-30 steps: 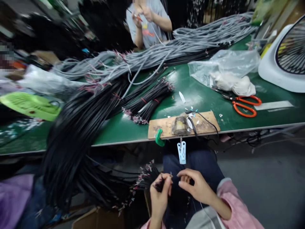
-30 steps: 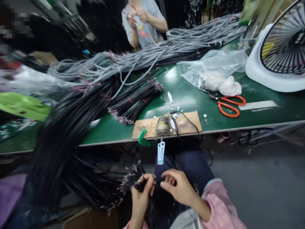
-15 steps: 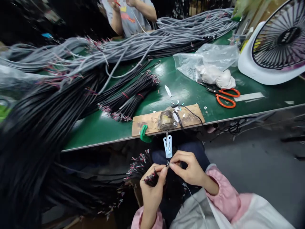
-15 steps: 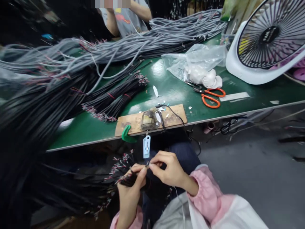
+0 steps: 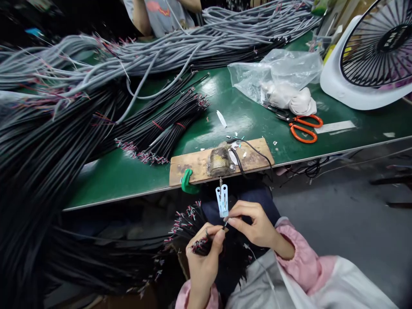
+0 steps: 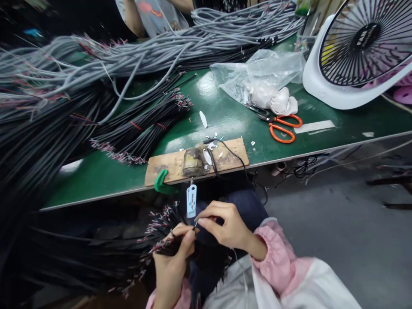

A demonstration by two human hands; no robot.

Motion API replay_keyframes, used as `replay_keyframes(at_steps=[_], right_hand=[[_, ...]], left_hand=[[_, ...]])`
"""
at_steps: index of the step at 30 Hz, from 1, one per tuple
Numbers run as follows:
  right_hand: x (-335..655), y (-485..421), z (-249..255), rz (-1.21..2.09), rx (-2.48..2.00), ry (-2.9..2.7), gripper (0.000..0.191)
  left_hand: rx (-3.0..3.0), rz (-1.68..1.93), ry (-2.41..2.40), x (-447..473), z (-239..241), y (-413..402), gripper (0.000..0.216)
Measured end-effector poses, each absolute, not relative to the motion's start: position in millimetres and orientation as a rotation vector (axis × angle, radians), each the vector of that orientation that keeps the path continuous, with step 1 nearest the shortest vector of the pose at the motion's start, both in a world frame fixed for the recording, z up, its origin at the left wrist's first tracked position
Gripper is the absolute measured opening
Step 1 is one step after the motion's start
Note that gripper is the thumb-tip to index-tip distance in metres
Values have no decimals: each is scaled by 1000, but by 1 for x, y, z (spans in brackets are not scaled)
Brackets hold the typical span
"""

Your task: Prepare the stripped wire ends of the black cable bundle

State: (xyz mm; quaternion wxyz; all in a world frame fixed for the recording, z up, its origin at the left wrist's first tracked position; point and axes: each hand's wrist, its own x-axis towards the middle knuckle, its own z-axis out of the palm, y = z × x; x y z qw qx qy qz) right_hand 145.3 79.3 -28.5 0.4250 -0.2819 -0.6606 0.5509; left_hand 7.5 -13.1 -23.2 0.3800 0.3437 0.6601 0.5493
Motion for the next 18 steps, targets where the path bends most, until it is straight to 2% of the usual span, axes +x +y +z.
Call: replay_keyframes(at_steps=[9,14,18], right_hand=[[150,78,-24,1286,-714,-1783,23],[151,71,-22,1263,-789,-1806,19],[150,68,-26,1260,-821,-1799,18]], left_hand=[[1164,1325,1774,6,-20,-8,23],[1234,1365,1795,8,-23,-6,15],[1216,1410,1777,9,-25,-6,17]])
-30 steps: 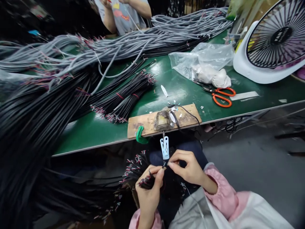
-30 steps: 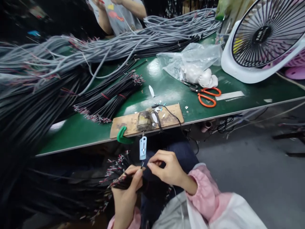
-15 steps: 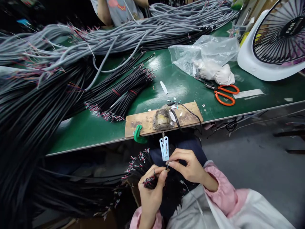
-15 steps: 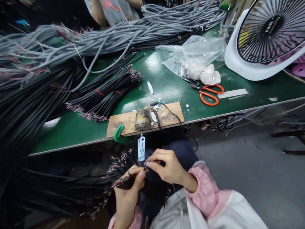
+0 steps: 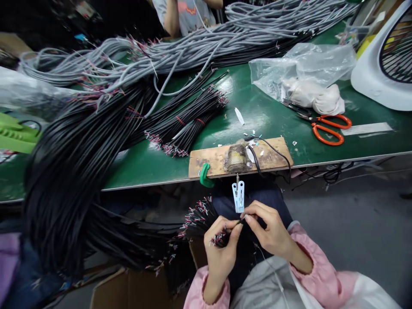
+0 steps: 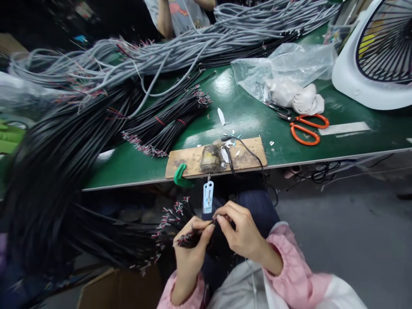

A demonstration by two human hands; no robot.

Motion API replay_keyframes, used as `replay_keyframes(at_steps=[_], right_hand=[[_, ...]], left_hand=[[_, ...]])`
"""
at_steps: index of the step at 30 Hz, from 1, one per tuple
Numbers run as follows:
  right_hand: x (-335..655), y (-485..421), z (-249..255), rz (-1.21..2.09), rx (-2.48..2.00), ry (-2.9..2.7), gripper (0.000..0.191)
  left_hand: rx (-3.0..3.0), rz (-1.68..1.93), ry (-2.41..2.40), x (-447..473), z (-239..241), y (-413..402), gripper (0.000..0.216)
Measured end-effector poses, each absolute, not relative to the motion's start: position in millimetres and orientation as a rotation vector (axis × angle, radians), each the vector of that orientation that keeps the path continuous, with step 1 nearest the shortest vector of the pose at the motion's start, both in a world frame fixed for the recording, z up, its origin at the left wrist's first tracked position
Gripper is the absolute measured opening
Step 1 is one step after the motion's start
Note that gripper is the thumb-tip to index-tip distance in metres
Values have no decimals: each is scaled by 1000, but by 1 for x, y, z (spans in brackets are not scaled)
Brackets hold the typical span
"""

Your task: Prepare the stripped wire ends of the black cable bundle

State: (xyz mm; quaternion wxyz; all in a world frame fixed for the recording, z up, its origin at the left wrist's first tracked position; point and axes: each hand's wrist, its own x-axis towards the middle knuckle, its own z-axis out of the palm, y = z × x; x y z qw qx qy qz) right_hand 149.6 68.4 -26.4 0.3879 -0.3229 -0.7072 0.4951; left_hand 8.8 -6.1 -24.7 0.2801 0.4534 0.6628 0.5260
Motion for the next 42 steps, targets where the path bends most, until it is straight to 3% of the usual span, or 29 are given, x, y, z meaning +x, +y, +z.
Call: replay_keyframes(at_steps=[7,42], right_hand=[[147,65,-29,1291,-830,-1752,19],[142,63,-32,1357,-808,-1522,11]], left_hand=[[918,1468,1713,9,-24,-11,26],[906,1424,1681,15,-27,-18,27]])
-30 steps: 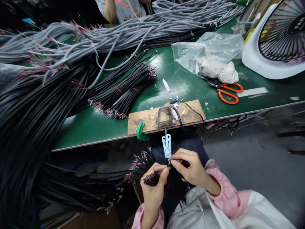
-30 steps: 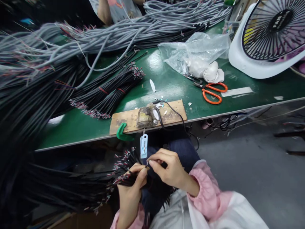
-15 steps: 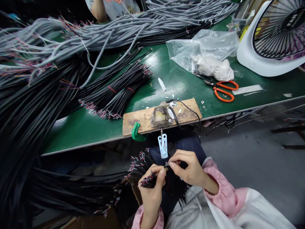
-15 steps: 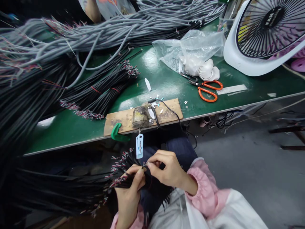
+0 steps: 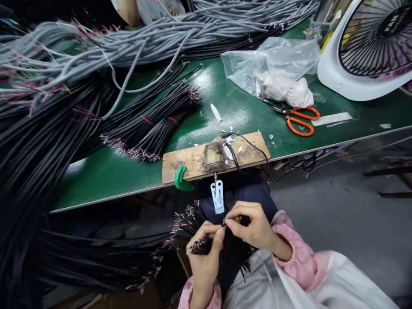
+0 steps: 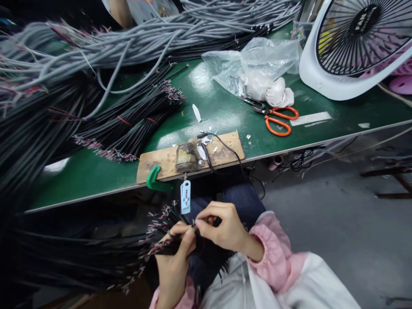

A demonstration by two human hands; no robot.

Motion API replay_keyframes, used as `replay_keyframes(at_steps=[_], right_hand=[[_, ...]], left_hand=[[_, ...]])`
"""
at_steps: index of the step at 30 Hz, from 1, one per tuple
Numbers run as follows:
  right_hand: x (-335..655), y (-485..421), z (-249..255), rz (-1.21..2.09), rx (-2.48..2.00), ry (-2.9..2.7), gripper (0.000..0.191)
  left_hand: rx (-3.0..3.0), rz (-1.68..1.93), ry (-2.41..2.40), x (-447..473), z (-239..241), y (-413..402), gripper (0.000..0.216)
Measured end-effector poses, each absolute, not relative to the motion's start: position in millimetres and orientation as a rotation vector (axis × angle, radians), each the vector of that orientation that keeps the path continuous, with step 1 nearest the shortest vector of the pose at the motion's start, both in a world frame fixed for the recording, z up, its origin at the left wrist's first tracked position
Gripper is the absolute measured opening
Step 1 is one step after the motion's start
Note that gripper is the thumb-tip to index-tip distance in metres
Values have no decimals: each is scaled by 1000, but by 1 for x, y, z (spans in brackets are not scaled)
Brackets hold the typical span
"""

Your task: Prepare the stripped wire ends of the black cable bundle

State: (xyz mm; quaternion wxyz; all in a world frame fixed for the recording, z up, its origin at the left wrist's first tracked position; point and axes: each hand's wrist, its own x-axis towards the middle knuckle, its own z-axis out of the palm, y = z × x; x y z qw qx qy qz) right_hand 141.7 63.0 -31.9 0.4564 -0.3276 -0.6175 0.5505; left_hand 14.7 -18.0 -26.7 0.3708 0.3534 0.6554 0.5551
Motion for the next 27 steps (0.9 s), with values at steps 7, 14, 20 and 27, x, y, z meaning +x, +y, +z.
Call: replay_keyframes(at_steps=[7,14,20,27], right_hand=[[141,65,-34,1421,-774,-1517,11],[140,63,-33,1366,-765,-1549,13],[140,62,-33,1328,-760,-1551,13],[141,62,-35,1330,-742,-1557,14]], left_hand=[[882,1407,1647,14,-30,-20,27],[826,1438,1647,15,-30,-19,27],[804,1434,1639,16,-30,-20,28],[784,1451,1635,17,-31,-19,28]])
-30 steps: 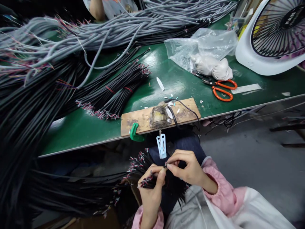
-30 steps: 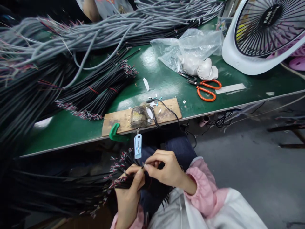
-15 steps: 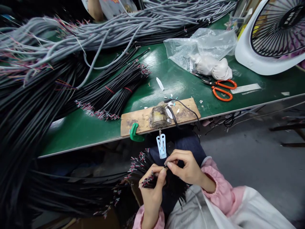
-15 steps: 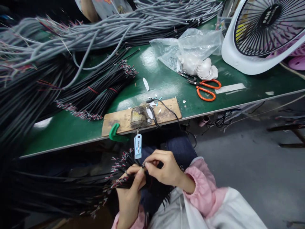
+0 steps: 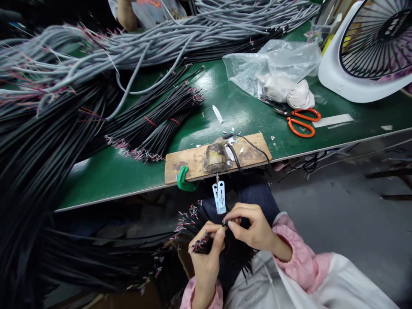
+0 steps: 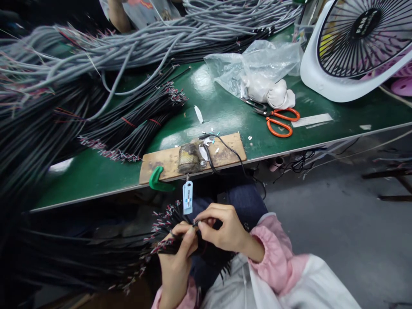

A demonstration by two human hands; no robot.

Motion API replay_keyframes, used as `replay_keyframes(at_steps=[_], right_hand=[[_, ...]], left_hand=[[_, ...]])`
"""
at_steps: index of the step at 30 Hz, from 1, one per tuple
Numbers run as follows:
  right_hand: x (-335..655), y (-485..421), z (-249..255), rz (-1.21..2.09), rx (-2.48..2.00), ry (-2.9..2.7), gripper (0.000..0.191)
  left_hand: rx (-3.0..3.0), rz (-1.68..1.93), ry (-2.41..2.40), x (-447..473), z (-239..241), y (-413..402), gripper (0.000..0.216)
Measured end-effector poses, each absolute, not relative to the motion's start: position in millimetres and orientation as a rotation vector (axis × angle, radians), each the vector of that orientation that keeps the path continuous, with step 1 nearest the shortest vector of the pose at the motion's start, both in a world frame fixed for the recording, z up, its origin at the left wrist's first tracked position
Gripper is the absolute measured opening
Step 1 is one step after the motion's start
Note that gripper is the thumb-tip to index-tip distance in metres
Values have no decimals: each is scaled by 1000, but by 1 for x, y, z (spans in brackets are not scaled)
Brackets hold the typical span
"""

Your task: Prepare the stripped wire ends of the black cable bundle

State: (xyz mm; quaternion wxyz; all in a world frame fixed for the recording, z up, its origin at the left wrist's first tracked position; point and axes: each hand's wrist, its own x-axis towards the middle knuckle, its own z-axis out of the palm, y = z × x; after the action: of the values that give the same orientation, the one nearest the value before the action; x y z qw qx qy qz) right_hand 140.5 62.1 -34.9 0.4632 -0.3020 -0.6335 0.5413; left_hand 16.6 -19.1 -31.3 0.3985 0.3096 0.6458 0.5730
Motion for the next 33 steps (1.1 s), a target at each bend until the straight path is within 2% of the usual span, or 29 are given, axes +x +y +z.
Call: replay_keyframes(at_steps=[11,16,22,24,29,33], right_hand=[[138,61,-37,1318,-773,-1547,11],[138,61,-40,1411,-781,-1507,7],[136,65,-36,1316,-761,-1537,22],[136,67,-38,1432,-705,-1491,25],[131,74,-50,2156,-484,-1028,41],[121,94,-44,2058,-669,-942,46]], left_hand=[[780,1479,1634,19,-29,-18,30],[755,1516,1625,18,-27,-17,30],[710,1390,1548,9,-29,-13,35],[721,1343,1512,6,-26,-10,38],[934,1384,1460,-1,-14,-4,30],[1079,1454,1513,-6,-8,-1,20]])
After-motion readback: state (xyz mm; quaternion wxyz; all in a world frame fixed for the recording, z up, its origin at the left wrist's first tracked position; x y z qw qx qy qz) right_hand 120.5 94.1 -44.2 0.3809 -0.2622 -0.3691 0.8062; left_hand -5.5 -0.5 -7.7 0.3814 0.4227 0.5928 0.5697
